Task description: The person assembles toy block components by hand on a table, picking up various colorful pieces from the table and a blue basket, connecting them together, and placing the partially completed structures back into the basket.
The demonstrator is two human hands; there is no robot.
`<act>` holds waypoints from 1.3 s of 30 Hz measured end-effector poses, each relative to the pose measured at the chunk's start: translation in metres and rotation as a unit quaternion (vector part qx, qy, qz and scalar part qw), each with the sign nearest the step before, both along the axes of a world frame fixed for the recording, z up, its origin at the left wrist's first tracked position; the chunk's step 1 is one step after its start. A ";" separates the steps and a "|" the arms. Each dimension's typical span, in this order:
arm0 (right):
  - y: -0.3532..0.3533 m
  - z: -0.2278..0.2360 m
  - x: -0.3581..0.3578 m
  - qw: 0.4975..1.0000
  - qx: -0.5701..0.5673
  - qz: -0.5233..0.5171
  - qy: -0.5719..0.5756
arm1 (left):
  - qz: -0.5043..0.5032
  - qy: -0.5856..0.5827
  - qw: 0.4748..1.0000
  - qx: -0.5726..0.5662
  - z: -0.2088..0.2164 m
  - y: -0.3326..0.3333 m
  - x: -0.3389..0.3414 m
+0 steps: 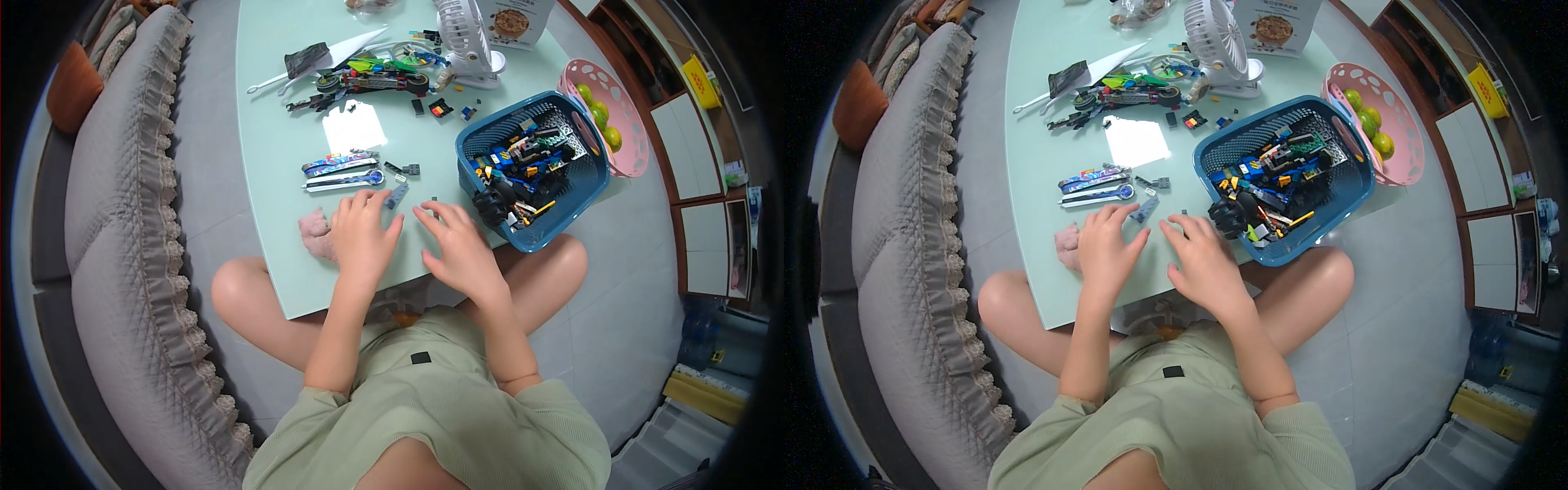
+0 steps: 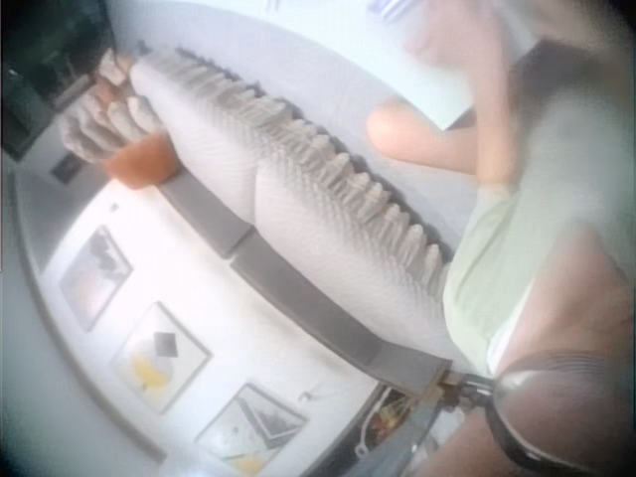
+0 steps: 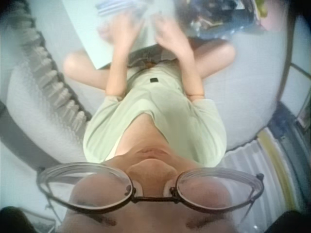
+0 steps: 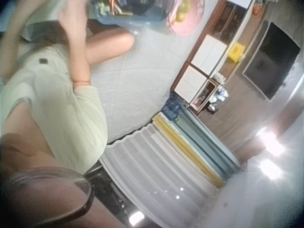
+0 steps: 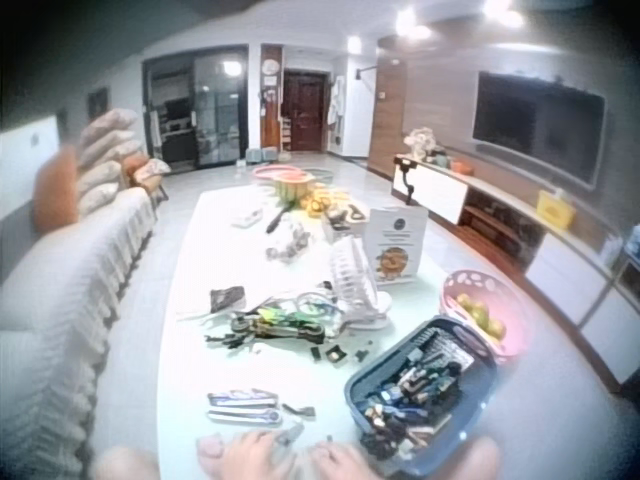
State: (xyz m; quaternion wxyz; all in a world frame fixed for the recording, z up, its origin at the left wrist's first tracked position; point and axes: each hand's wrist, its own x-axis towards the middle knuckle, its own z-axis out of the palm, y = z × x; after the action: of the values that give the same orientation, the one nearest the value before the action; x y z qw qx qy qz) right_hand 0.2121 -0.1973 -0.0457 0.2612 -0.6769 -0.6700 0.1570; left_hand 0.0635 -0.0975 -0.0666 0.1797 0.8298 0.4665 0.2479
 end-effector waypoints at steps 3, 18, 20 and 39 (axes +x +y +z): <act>0.006 -0.013 0.010 1.000 -0.010 -0.015 -0.017 | 0.010 0.018 1.000 0.009 -0.006 0.004 0.004; 0.015 -0.014 0.016 0.997 -0.061 -0.034 0.022 | 0.016 0.008 1.000 0.005 -0.019 0.008 0.010; 0.018 -0.015 0.014 0.994 -0.080 -0.059 0.038 | 0.016 0.007 1.000 0.005 -0.020 0.009 0.010; 0.021 -0.026 0.002 0.991 -0.036 -0.103 0.083 | 0.027 -0.086 0.995 -0.033 0.007 0.001 -0.005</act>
State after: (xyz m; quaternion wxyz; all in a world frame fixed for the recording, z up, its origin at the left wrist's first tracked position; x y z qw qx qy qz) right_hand 0.2138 -0.1768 -0.0718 0.3059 -0.7360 -0.5665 0.2093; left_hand 0.0587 -0.0963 -0.0601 0.2391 0.7862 0.4797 0.3075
